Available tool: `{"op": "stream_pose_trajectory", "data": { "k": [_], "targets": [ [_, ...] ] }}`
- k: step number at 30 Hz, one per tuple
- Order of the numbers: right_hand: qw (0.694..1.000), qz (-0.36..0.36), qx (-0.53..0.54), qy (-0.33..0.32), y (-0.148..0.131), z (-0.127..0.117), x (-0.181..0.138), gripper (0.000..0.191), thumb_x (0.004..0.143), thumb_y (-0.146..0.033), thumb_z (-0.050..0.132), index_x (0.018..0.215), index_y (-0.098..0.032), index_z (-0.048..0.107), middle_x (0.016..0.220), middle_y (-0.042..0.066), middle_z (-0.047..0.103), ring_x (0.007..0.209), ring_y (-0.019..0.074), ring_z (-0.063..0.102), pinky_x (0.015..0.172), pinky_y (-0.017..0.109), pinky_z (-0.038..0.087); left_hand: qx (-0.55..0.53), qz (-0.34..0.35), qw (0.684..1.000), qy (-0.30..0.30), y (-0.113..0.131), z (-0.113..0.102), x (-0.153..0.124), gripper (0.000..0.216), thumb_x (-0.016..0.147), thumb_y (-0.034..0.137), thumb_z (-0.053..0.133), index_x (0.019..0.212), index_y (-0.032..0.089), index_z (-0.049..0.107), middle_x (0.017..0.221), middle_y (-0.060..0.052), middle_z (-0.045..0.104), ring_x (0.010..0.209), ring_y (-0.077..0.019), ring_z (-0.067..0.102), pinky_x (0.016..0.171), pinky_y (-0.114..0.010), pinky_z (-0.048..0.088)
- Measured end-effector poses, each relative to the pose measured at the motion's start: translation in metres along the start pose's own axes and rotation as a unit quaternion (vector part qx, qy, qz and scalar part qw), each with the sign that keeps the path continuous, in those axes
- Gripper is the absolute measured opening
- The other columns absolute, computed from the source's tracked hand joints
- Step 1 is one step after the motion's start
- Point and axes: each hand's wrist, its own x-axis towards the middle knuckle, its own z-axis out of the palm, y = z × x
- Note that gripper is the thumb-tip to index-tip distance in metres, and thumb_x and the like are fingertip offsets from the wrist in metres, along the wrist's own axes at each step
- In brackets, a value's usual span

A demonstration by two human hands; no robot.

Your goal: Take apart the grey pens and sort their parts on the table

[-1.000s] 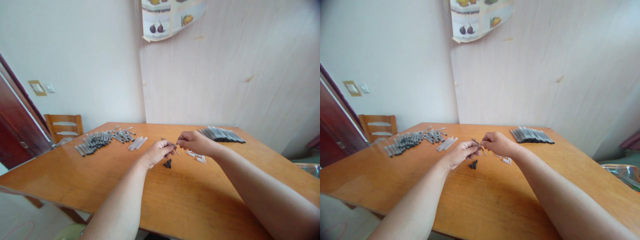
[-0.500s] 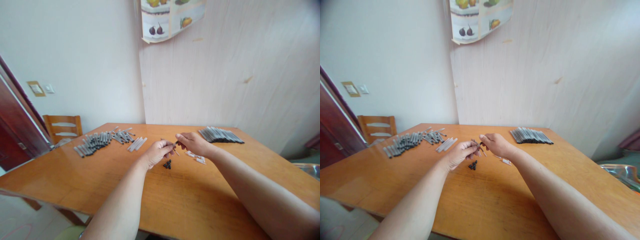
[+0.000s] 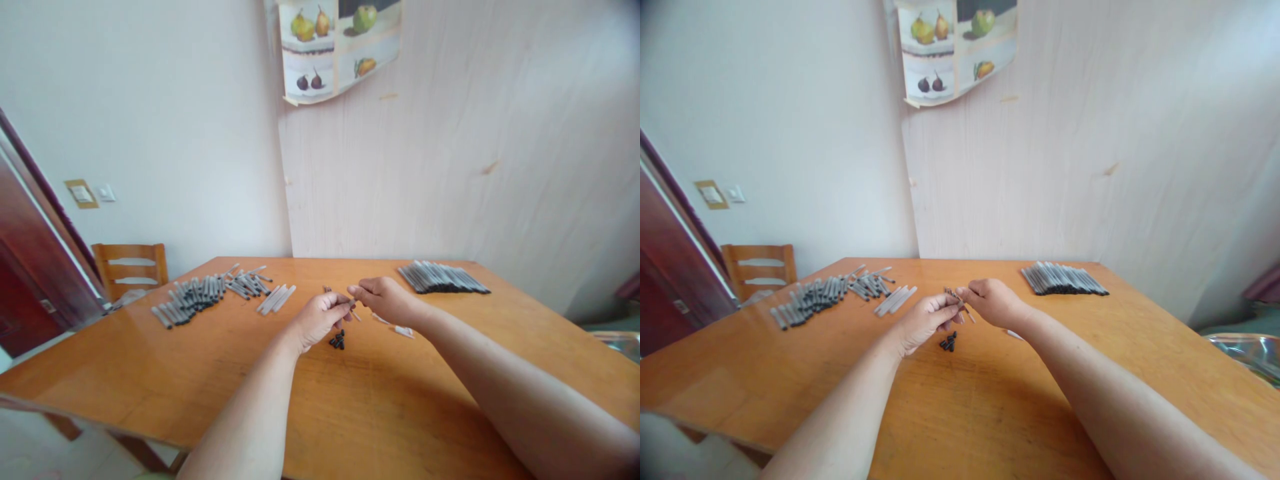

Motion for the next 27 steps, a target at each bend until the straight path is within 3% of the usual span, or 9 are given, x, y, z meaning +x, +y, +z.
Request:
{"op": "stream_pose_trajectory", "data": {
  "k": [7, 14, 17, 21, 27],
  "targets": [
    [0.999, -0.012, 0.037, 0.006, 0.0, -0.002, -0.001, 0.024, 0.087, -0.037, 0.047, 0.078, -0.018, 0.058, 0.066, 0.0, 0.057, 0.061, 0.012, 0.05, 0.054, 0.023, 0.033, 0.0, 0.008, 1.0, 0.011, 0.0, -0.001, -0.001, 0.038, 0.081, 0.05, 0.058, 0.093, 0.014, 0.063, 0.082, -0.005, 0.063, 0.061, -0.0082, 0.048, 0.06, -0.022, 0.037],
    [0.999, -0.003, 0.043, 0.003, 0.006, 0.006, 0.002, 0.046, 0.092, -0.051, 0.036, 0.065, -0.018, 0.053, 0.059, 0.0, 0.054, 0.056, 0.0118, 0.048, 0.053, 0.024, 0.032, -0.021, 0.016, 0.999, 0.026, 0.004, 0.004, -0.003, 0.038, 0.077, 0.05, 0.063, 0.092, 0.015, 0.064, 0.082, -0.006, 0.064, 0.071, -0.0127, 0.055, 0.069, -0.026, 0.041],
    [0.996, 0.017, 0.081, 0.024, 0.006, 0.008, 0.003, 0.05, 0.093, -0.055, 0.032, 0.071, -0.018, 0.057, 0.061, 0.001, 0.056, 0.058, 0.0125, 0.05, 0.055, 0.024, 0.034, -0.052, 0.04, 0.995, 0.071, 0.005, 0.002, -0.002, 0.036, 0.078, 0.048, 0.064, 0.094, 0.016, 0.063, 0.086, -0.006, 0.065, 0.082, -0.0157, 0.059, 0.073, -0.027, 0.041],
    [0.993, 0.02, 0.097, 0.066, 0.001, 0.015, 0.002, 0.044, 0.09, -0.056, 0.04, 0.076, -0.017, 0.057, 0.068, 0.003, 0.06, 0.062, 0.0133, 0.052, 0.057, 0.025, 0.036, -0.107, 0.058, 0.98, 0.155, 0.005, -0.004, -0.001, 0.033, 0.078, 0.044, 0.064, 0.097, 0.018, 0.059, 0.091, -0.006, 0.067, 0.083, -0.0155, 0.06, 0.067, -0.025, 0.04],
    [0.99, 0.024, 0.136, 0.016, -0.007, 0.037, -0.002, 0.028, 0.081, -0.045, 0.06, 0.088, -0.018, 0.059, 0.074, 0.004, 0.064, 0.064, 0.0143, 0.055, 0.054, 0.023, 0.035, -0.208, 0.082, 0.952, 0.209, 0.004, -0.01, 0.001, 0.031, 0.075, 0.038, 0.069, 0.094, 0.019, 0.053, 0.097, -0.007, 0.067, 0.088, -0.0163, 0.062, 0.072, -0.027, 0.046]
  ]
}}
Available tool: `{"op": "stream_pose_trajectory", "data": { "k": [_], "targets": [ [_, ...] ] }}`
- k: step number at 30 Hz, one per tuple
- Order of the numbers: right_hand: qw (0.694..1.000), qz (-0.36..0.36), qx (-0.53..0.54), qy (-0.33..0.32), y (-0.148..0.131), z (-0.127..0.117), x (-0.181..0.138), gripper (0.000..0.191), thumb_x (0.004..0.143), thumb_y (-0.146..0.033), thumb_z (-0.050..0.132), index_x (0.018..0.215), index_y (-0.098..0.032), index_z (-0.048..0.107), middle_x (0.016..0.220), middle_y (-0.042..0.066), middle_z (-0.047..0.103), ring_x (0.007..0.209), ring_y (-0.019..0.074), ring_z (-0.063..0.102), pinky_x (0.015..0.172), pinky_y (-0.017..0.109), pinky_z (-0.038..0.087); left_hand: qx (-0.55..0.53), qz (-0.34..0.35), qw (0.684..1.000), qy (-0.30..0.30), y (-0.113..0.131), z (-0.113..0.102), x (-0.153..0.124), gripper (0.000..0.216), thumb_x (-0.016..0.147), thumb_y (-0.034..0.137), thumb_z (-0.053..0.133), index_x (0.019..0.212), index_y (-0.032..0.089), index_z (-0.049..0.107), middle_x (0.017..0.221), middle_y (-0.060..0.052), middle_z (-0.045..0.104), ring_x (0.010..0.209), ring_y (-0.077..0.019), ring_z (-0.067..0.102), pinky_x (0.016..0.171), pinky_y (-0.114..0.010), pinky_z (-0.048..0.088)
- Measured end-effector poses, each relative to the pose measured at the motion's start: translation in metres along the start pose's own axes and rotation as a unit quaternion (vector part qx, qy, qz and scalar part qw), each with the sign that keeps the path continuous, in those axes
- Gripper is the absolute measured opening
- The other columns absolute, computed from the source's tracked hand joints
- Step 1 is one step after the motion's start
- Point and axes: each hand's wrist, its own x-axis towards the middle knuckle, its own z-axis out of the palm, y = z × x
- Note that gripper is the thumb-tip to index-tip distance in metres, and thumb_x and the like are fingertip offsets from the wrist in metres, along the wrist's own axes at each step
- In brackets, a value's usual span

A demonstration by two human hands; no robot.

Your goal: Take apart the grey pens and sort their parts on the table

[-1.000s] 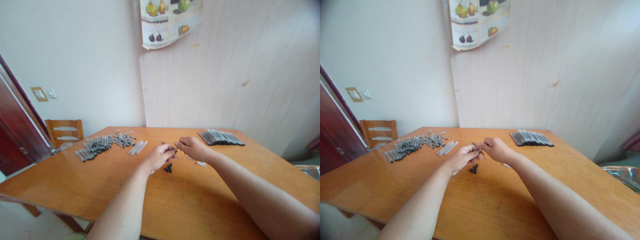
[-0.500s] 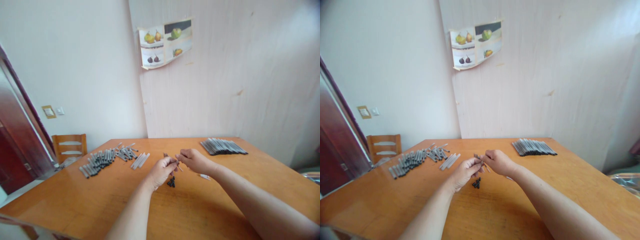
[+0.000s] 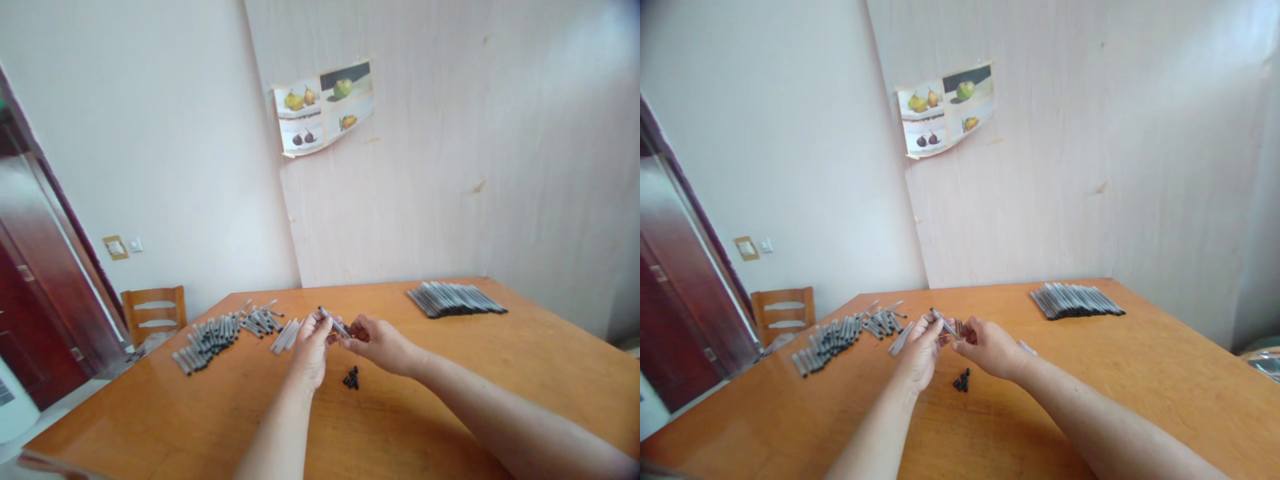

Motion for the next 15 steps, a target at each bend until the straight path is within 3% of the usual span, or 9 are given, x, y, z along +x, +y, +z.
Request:
{"op": "stream_pose_trajectory", "data": {
  "k": [6, 10, 15],
  "targets": [
    [0.999, -0.01, -0.04, 0.021, -0.0029, 0.0048, -0.0016, 0.014, 0.083, -0.031, 0.055, 0.082, -0.019, 0.06, 0.07, 0.002, 0.063, 0.062, 0.0132, 0.053, 0.055, 0.023, 0.032, -0.034, -0.013, 0.999, 0.001, 0.0033, -0.0001, -0.0004, 0.031, 0.074, 0.036, 0.07, 0.093, 0.018, 0.052, 0.093, -0.006, 0.068, 0.088, -0.0159, 0.064, 0.076, -0.028, 0.048],
    [0.998, -0.003, -0.051, 0.022, -0.004, 0.0044, -0.0028, 0.011, 0.082, -0.029, 0.055, 0.083, -0.019, 0.061, 0.069, 0.002, 0.063, 0.062, 0.013, 0.053, 0.055, 0.023, 0.032, -0.066, -0.002, 0.997, 0.044, 0.005, -0.0035, 0.002, 0.034, 0.074, 0.041, 0.07, 0.091, 0.019, 0.05, 0.089, -0.005, 0.069, 0.079, -0.0155, 0.065, 0.07, -0.028, 0.048],
    [0.999, 0.012, 0.018, 0.05, -0.0001, 0.0093, 0.0007, 0.01, 0.078, -0.026, 0.058, 0.084, -0.019, 0.056, 0.068, 0.0, 0.059, 0.06, 0.0116, 0.051, 0.053, 0.022, 0.033, -0.097, -0.009, 0.992, 0.084, 0.0047, -0.0093, 0.0055, 0.032, 0.071, 0.034, 0.073, 0.089, 0.019, 0.052, 0.087, -0.006, 0.07, 0.075, -0.0141, 0.065, 0.067, -0.026, 0.048]
  ]
}}
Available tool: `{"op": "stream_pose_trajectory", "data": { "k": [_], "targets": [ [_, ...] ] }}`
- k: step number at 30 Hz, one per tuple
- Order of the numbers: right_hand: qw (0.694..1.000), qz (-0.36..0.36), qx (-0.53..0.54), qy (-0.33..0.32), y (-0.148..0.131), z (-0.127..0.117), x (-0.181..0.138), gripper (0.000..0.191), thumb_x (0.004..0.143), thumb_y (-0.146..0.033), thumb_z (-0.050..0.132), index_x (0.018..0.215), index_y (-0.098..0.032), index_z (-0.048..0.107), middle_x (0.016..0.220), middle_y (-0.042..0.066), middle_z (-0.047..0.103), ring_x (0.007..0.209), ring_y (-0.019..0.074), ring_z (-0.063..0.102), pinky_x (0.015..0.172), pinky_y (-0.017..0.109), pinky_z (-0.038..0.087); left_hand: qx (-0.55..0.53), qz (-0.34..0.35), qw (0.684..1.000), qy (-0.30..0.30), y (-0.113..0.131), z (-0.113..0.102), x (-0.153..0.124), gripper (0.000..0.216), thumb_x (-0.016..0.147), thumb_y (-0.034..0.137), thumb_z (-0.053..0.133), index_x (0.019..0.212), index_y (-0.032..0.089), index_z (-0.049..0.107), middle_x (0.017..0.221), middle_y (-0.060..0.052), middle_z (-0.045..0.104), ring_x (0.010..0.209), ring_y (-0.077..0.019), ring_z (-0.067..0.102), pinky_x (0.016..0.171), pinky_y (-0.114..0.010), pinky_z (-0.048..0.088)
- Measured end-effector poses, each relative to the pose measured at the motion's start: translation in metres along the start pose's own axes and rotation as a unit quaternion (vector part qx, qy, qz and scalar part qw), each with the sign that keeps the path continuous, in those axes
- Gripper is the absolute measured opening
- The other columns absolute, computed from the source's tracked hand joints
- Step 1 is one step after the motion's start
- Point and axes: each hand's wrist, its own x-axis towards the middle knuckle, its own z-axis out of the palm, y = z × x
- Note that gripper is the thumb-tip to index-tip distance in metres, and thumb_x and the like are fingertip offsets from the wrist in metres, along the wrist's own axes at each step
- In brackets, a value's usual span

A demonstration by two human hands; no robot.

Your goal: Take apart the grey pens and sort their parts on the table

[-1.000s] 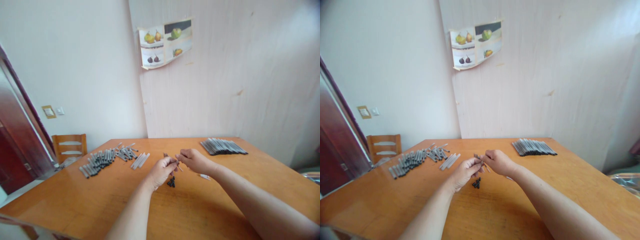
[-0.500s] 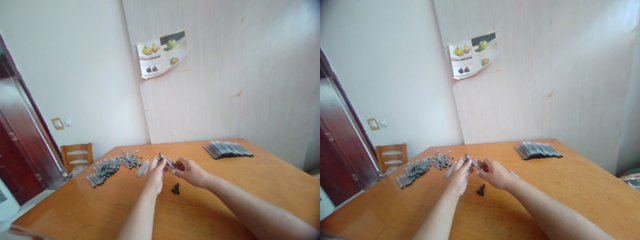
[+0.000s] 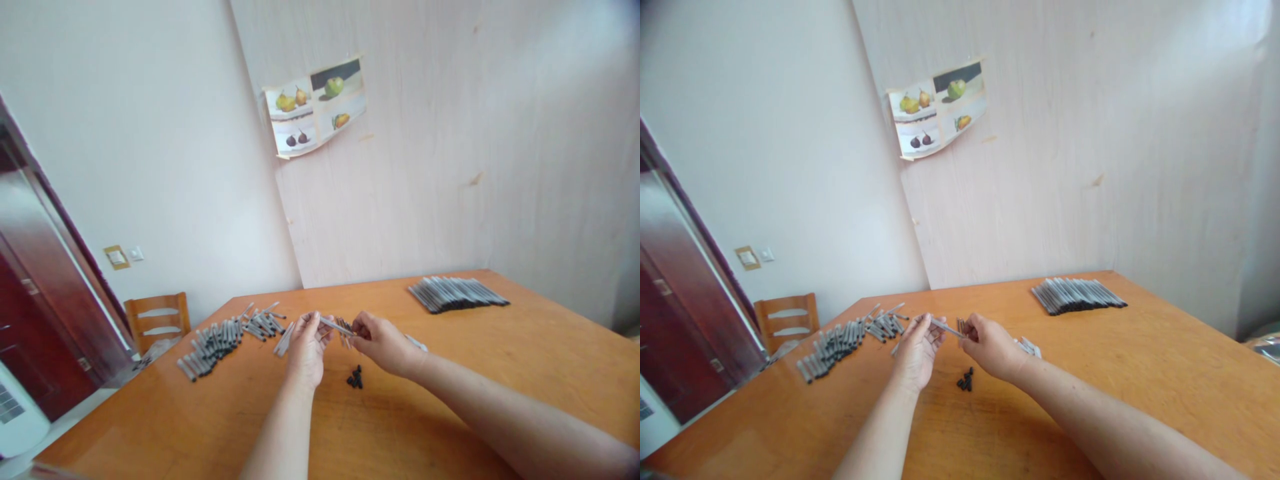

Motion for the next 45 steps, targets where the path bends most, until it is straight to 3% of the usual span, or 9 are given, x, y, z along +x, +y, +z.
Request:
{"op": "stream_pose_trajectory", "data": {
  "k": [4, 9, 12, 15, 18, 28, 45],
  "targets": [
    [0.995, 0.053, 0.086, 0.021, 0.004, 0.001, 0.006, 0.012, 0.078, -0.028, 0.059, 0.078, -0.017, 0.054, 0.065, -0.001, 0.055, 0.057, 0.0104, 0.047, 0.053, 0.022, 0.035, -0.034, -0.022, 0.999, -0.001, 0.001, -0.002, 0.001, 0.027, 0.071, 0.028, 0.073, 0.09, 0.018, 0.057, 0.093, -0.006, 0.07, 0.08, -0.0144, 0.066, 0.07, -0.026, 0.048],
    [0.974, 0.107, 0.198, -0.04, 0.003, -0.001, 0.008, 0.03, 0.087, -0.042, 0.046, 0.071, -0.017, 0.051, 0.057, -0.001, 0.052, 0.048, 0.0092, 0.044, 0.048, 0.023, 0.033, -0.057, -0.033, 0.998, 0.003, 0.001, -0.004, 0.004, 0.024, 0.072, 0.023, 0.071, 0.094, 0.018, 0.061, 0.098, -0.006, 0.07, 0.084, -0.015, 0.067, 0.074, -0.027, 0.049],
    [0.968, 0.096, 0.227, -0.039, 0.002, 0.0, 0.007, 0.028, 0.084, -0.044, 0.051, 0.076, -0.017, 0.053, 0.06, -0.001, 0.054, 0.05, 0.0093, 0.045, 0.048, 0.023, 0.033, -0.065, -0.031, 0.997, 0.018, 0.0, -0.006, 0.006, 0.023, 0.072, 0.019, 0.071, 0.093, 0.018, 0.062, 0.096, -0.006, 0.071, 0.086, -0.0148, 0.067, 0.075, -0.026, 0.049],
    [0.969, 0.086, 0.232, 0.003, 0.003, 0.001, 0.007, 0.021, 0.075, -0.033, 0.064, 0.084, -0.017, 0.053, 0.064, -0.004, 0.053, 0.052, 0.0081, 0.043, 0.049, 0.022, 0.032, -0.073, -0.03, 0.996, 0.033, 0.0, -0.007, 0.008, 0.021, 0.072, 0.018, 0.071, 0.092, 0.018, 0.063, 0.095, -0.006, 0.071, 0.086, -0.0138, 0.067, 0.075, -0.025, 0.049],
    [0.973, 0.092, 0.209, 0.018, 0.004, 0.0, 0.008, 0.016, 0.075, -0.029, 0.063, 0.08, -0.017, 0.055, 0.061, -0.004, 0.051, 0.051, 0.0074, 0.04, 0.049, 0.022, 0.031, -0.084, -0.036, 0.995, 0.035, 0.001, -0.008, 0.008, 0.02, 0.073, 0.017, 0.071, 0.092, 0.018, 0.065, 0.097, -0.006, 0.071, 0.086, -0.0134, 0.067, 0.076, -0.025, 0.05],
    [0.949, 0.11, 0.29, -0.05, 0.004, -0.007, 0.007, 0.029, 0.084, -0.042, 0.055, 0.073, -0.016, 0.053, 0.06, -0.001, 0.057, 0.048, 0.0076, 0.046, 0.047, 0.022, 0.032, -0.095, -0.01, 0.995, 0.0, 0.006, -0.005, 0.006, 0.017, 0.073, 0.016, 0.071, 0.09, 0.017, 0.067, 0.099, -0.006, 0.071, 0.093, -0.0147, 0.066, 0.083, -0.026, 0.049],
    [0.919, 0.136, 0.357, -0.098, 0.011, -0.01, 0.005, 0.042, 0.083, -0.053, 0.055, 0.068, -0.014, 0.057, 0.048, -0.001, 0.054, 0.04, 0.0068, 0.042, 0.041, 0.021, 0.027, -0.079, 0.018, 0.996, -0.035, 0.011, -0.006, 0.0, 0.018, 0.073, 0.017, 0.072, 0.09, 0.015, 0.066, 0.101, -0.008, 0.07, 0.1, -0.0185, 0.065, 0.086, -0.03, 0.049]
  ]
}}
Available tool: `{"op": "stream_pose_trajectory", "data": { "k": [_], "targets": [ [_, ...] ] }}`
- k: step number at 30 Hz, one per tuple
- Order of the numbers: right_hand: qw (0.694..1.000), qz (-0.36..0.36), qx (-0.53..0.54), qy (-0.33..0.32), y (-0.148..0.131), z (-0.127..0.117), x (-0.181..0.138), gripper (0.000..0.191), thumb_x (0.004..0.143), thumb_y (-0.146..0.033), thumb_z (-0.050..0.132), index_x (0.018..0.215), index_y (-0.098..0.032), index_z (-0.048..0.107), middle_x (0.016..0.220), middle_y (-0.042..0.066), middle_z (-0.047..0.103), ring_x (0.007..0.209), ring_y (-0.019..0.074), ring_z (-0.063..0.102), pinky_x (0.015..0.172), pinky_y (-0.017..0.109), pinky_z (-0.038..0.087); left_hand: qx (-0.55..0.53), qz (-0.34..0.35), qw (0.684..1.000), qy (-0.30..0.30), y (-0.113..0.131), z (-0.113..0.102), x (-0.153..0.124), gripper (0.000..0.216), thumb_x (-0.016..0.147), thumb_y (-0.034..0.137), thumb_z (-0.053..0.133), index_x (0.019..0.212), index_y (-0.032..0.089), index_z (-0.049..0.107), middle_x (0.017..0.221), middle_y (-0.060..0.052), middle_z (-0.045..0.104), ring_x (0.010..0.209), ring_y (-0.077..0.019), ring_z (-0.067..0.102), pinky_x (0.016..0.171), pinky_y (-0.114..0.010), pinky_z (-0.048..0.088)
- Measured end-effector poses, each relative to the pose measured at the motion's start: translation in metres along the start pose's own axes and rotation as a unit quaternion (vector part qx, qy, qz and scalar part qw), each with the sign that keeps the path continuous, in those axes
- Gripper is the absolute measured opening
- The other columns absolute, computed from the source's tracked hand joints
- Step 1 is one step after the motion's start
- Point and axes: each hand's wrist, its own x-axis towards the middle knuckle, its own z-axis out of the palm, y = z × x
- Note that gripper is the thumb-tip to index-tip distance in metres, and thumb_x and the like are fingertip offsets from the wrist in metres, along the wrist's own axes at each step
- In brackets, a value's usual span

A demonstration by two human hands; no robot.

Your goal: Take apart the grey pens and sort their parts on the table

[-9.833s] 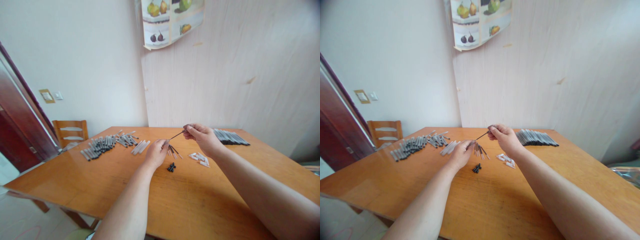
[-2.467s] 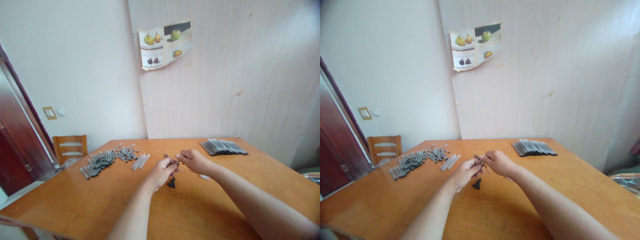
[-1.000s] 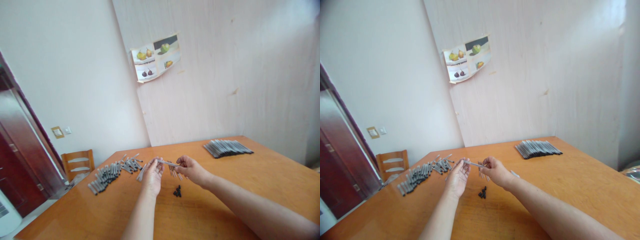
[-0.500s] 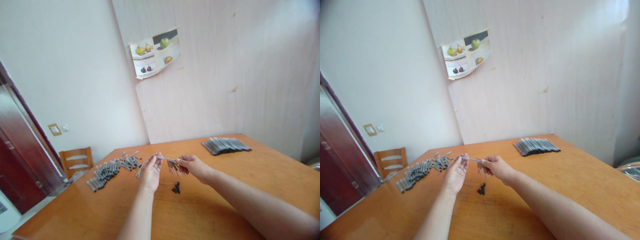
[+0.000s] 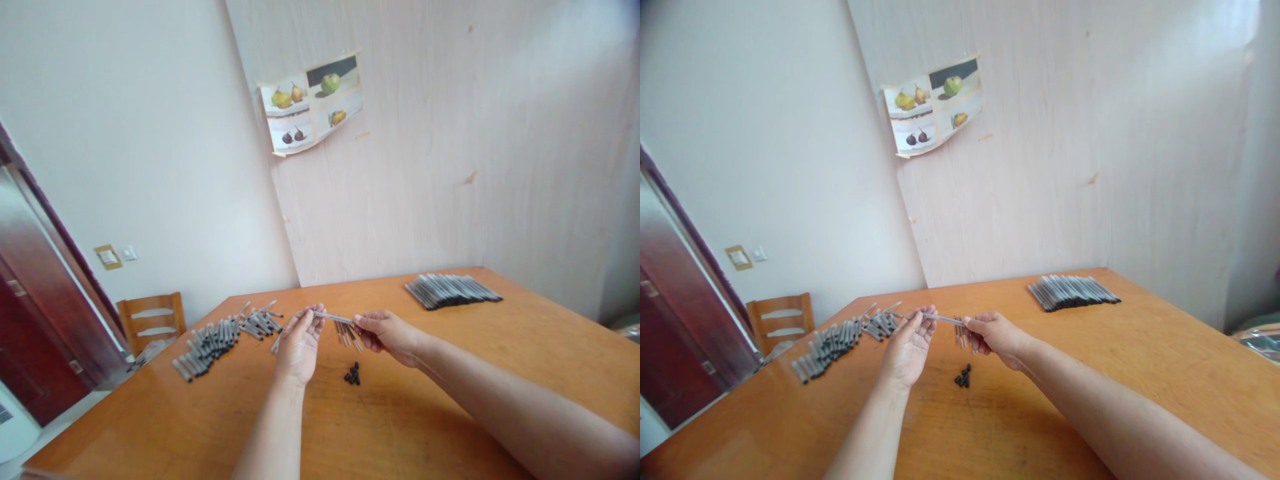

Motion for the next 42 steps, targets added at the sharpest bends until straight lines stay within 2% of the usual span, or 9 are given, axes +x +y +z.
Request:
{"op": "stream_pose_trajectory", "data": {
  "k": [14, 21, 23, 26, 28, 31, 34, 39, 42],
  "targets": [
    [0.998, 0.011, 0.056, 0.024, 0.0, 0.002, 0.003, 0.038, 0.083, -0.051, 0.056, 0.074, -0.014, 0.058, 0.051, -0.002, 0.054, 0.042, 0.007, 0.044, 0.042, 0.021, 0.03, 0.011, -0.04, 0.999, -0.02, -0.008, 0.007, -0.004, 0.03, 0.077, 0.029, 0.069, 0.104, 0.017, 0.065, 0.106, -0.01, 0.069, 0.099, -0.0187, 0.065, 0.088, -0.031, 0.046],
    [1.0, 0.009, -0.018, -0.001, -0.002, 0.005, 0.0, 0.045, 0.083, -0.056, 0.052, 0.071, -0.014, 0.06, 0.056, 0.002, 0.059, 0.045, 0.0077, 0.048, 0.043, 0.021, 0.032, 0.059, -0.04, 0.997, -0.03, -0.011, 0.007, -0.005, 0.027, 0.075, 0.025, 0.071, 0.099, 0.015, 0.064, 0.105, -0.012, 0.069, 0.093, -0.018, 0.066, 0.086, -0.031, 0.047],
    [0.998, 0.009, -0.054, 0.021, -0.004, 0.001, 0.001, 0.043, 0.084, -0.056, 0.052, 0.076, -0.014, 0.061, 0.059, 0.003, 0.062, 0.045, 0.0078, 0.048, 0.042, 0.021, 0.031, 0.053, -0.036, 0.998, -0.023, -0.01, 0.005, -0.003, 0.024, 0.075, 0.025, 0.071, 0.095, 0.015, 0.064, 0.103, -0.011, 0.07, 0.094, -0.0184, 0.066, 0.085, -0.032, 0.047],
    [0.991, 0.001, -0.077, 0.113, -0.01, -0.015, 0.006, 0.033, 0.082, -0.048, 0.056, 0.08, -0.015, 0.061, 0.057, 0.0, 0.058, 0.041, 0.0064, 0.04, 0.039, 0.021, 0.024, 0.042, -0.017, 0.999, -0.004, -0.007, 0.002, 0.0, 0.023, 0.075, 0.025, 0.071, 0.094, 0.017, 0.063, 0.1, -0.009, 0.07, 0.092, -0.0174, 0.066, 0.082, -0.031, 0.048],
    [0.987, -0.014, -0.08, 0.139, -0.017, -0.03, 0.007, 0.026, 0.081, -0.042, 0.057, 0.077, -0.016, 0.06, 0.056, -0.001, 0.056, 0.043, 0.0068, 0.04, 0.04, 0.022, 0.025, 0.041, -0.011, 0.999, 0.006, -0.005, 0.0, 0.002, 0.023, 0.075, 0.026, 0.071, 0.095, 0.017, 0.063, 0.097, -0.008, 0.07, 0.09, -0.0167, 0.066, 0.08, -0.03, 0.048],
    [0.975, -0.02, -0.135, 0.173, -0.027, -0.052, 0.005, 0.022, 0.079, -0.037, 0.059, 0.072, -0.017, 0.058, 0.054, -0.001, 0.055, 0.043, 0.007, 0.038, 0.041, 0.022, 0.025, 0.044, -0.005, 0.999, 0.024, -0.005, -0.002, 0.004, 0.026, 0.073, 0.026, 0.072, 0.096, 0.017, 0.064, 0.092, -0.007, 0.071, 0.085, -0.0153, 0.066, 0.076, -0.027, 0.048],
    [0.955, 0.002, -0.242, 0.17, -0.032, -0.069, 0.001, 0.019, 0.077, -0.034, 0.06, 0.071, -0.016, 0.06, 0.056, 0.0, 0.058, 0.045, 0.0076, 0.041, 0.042, 0.022, 0.027, 0.047, -0.004, 0.998, 0.033, -0.005, -0.003, 0.006, 0.028, 0.072, 0.027, 0.073, 0.097, 0.017, 0.065, 0.085, -0.005, 0.07, 0.077, -0.0131, 0.065, 0.07, -0.025, 0.047],
    [0.905, 0.03, -0.416, 0.086, -0.025, -0.082, 0.001, 0.007, 0.069, -0.02, 0.061, 0.071, -0.015, 0.065, 0.062, 0.004, 0.064, 0.055, 0.0119, 0.053, 0.05, 0.022, 0.036, 0.049, -0.01, 0.998, 0.042, -0.006, -0.004, 0.007, 0.03, 0.071, 0.028, 0.073, 0.099, 0.017, 0.067, 0.076, -0.002, 0.067, 0.068, -0.0104, 0.062, 0.064, -0.021, 0.044],
    [0.866, 0.045, -0.498, 0.031, -0.018, -0.083, 0.003, 0.009, 0.066, -0.016, 0.06, 0.069, -0.016, 0.068, 0.064, 0.004, 0.065, 0.059, 0.0138, 0.056, 0.052, 0.023, 0.037, 0.055, -0.012, 0.997, 0.046, -0.007, -0.004, 0.008, 0.032, 0.071, 0.029, 0.073, 0.1, 0.017, 0.067, 0.073, -0.002, 0.066, 0.065, -0.0102, 0.061, 0.062, -0.021, 0.043]
  ]
}}
